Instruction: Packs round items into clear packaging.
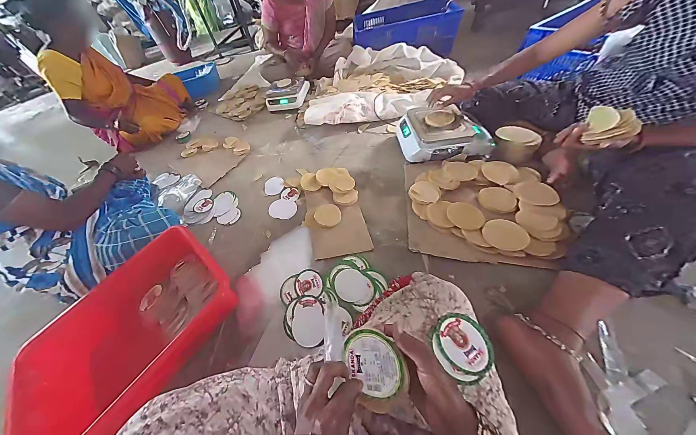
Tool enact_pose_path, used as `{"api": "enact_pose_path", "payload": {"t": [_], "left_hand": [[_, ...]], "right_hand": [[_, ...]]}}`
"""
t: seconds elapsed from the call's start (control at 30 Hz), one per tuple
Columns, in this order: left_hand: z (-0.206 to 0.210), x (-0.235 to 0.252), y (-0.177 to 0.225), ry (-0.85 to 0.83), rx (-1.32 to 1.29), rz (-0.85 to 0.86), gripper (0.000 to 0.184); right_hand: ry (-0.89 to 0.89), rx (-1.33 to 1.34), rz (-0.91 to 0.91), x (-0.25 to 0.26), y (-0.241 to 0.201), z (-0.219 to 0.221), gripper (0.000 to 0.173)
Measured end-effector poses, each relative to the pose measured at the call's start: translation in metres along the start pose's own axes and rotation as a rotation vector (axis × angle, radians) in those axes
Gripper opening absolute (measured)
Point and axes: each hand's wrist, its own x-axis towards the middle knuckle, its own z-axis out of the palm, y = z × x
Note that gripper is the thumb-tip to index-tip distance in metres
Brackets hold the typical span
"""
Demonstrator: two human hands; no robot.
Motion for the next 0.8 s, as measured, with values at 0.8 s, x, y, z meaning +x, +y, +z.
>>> {"api": "enact_pose_path", "payload": {"t": [0.8], "left_hand": [[-0.071, -0.014, 0.030, -0.163, 0.101, -0.365, 0.056]], "right_hand": [[-0.271, -0.263, -0.344, -0.021, -0.017, 0.026, 0.047]]}}
